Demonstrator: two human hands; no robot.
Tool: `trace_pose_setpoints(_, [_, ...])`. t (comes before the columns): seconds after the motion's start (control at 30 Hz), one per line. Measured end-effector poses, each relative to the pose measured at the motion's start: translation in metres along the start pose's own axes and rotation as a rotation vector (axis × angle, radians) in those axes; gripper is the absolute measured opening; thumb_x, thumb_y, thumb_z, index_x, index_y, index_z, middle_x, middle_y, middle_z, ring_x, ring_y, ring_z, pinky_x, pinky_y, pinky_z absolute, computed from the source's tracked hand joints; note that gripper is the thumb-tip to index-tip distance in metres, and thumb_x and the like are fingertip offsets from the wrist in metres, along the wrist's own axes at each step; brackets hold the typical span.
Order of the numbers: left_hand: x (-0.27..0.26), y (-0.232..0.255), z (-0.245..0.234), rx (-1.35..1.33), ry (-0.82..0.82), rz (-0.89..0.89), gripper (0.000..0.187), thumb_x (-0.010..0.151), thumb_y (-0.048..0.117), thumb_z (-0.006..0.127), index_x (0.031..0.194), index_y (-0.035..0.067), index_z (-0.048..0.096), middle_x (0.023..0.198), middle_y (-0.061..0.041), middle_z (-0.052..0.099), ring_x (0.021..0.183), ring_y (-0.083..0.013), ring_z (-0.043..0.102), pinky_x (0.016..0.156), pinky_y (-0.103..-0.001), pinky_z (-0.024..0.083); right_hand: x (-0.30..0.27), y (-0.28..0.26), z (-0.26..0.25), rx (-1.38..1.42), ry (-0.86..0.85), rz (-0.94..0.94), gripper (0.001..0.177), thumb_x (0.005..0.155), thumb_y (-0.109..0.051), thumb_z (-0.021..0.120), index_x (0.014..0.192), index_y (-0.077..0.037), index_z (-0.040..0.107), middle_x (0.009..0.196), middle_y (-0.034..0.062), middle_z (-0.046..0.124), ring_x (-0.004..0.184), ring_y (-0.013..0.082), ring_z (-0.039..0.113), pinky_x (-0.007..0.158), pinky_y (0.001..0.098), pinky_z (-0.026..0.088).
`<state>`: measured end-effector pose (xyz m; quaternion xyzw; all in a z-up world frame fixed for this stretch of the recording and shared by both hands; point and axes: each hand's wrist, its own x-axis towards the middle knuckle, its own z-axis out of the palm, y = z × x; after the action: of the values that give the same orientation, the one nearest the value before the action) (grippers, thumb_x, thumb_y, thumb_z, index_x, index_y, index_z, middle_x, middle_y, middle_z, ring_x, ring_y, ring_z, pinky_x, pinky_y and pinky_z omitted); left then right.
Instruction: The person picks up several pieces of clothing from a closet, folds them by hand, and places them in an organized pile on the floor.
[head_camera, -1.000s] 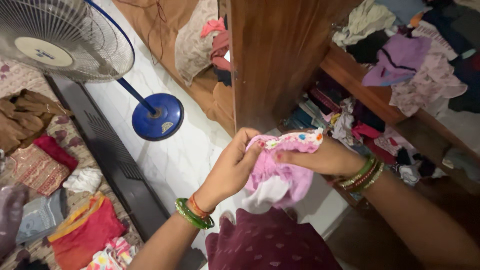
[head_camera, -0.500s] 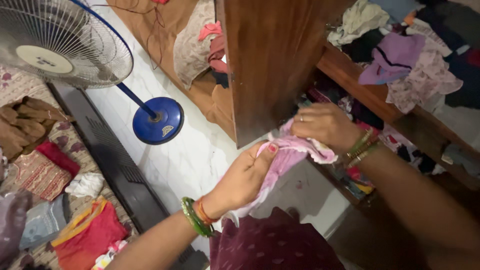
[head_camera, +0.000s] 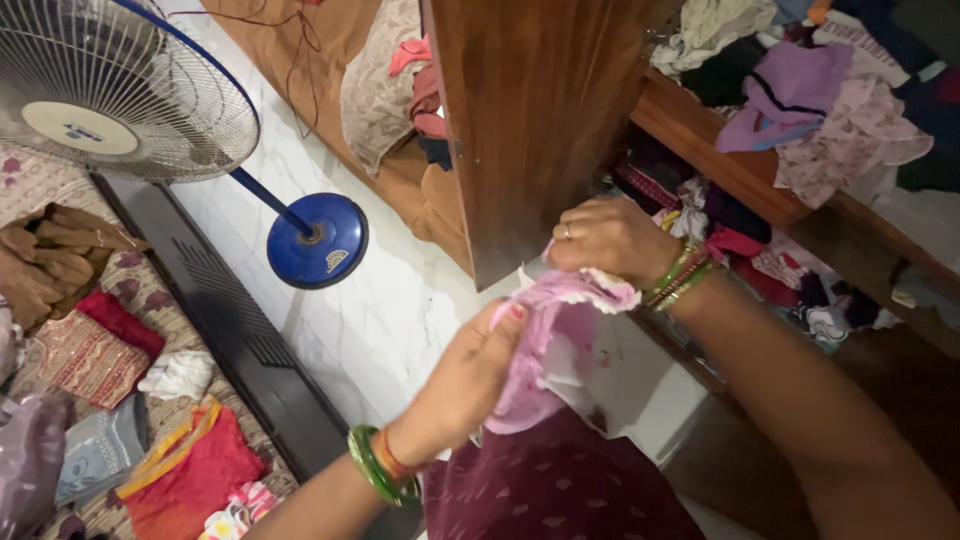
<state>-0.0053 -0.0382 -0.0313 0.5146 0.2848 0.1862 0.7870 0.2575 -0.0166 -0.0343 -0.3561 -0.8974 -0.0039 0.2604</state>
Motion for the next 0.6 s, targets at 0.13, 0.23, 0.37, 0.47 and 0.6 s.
trace_pose_setpoints(0.13, [0.003,0.013,-0.027,-0.213,0.004,-0.053,0.049,0.106,0.035,0.039,0.137,0.001,0.057,0.121,-0.001,0.071,0.107,-0.0073,0.068,0.098,-0.023,0.054,0.001,-0.02,0.002,0.728,-0.053,0.43,0.017,0.09,-0.011,0.072,0.104,-0.002,0.073,0.1,0.0038,0.071,0.091,0.0165,0.069,0.079,0.0299,0.055])
trace_pose_setpoints(0.23, [-0.001,0.007,-0.036,-0.24,-0.044,-0.085,0.048,0.104,0.029,0.052,0.142,-0.001,0.055,0.123,-0.005,0.068,0.105,-0.01,0.066,0.092,-0.026,0.056,-0.005,-0.037,0.004,1.061,-0.067,0.608,0.018,0.098,-0.011,0.066,0.112,-0.002,0.071,0.11,0.0021,0.072,0.102,0.0121,0.065,0.089,0.0271,0.053])
trace_pose_setpoints(0.37, [0.0,0.008,-0.049,0.215,-0.015,0.073,0.037,0.098,0.018,0.067,0.131,0.002,0.066,0.109,-0.004,0.072,0.092,-0.0093,0.064,0.081,-0.026,0.056,0.0,-0.044,0.007,0.932,-0.147,0.773,0.023,0.093,-0.014,0.073,0.112,-0.002,0.074,0.1,0.0038,0.076,0.092,0.009,0.064,0.083,0.0265,0.054])
trace_pose_setpoints(0.47, [0.005,0.017,-0.066,0.53,0.168,0.233,0.026,0.096,0.015,0.066,0.118,0.003,0.072,0.099,-0.003,0.076,0.087,-0.0087,0.067,0.08,-0.025,0.056,0.01,-0.045,-0.006,0.825,-0.184,0.81,0.025,0.087,-0.009,0.072,0.111,-0.004,0.074,0.1,0.0056,0.078,0.09,0.0095,0.067,0.081,0.0264,0.055])
trace_pose_setpoints(0.6, [0.01,0.013,-0.089,0.732,0.437,0.433,0.024,0.095,0.013,0.068,0.117,0.005,0.073,0.099,-0.006,0.072,0.085,-0.0127,0.067,0.074,-0.026,0.053,0.027,-0.057,-0.023,0.526,-0.081,0.886,0.039,0.078,0.002,0.064,0.115,-0.008,0.072,0.105,0.0019,0.074,0.092,0.0115,0.073,0.078,0.0253,0.059])
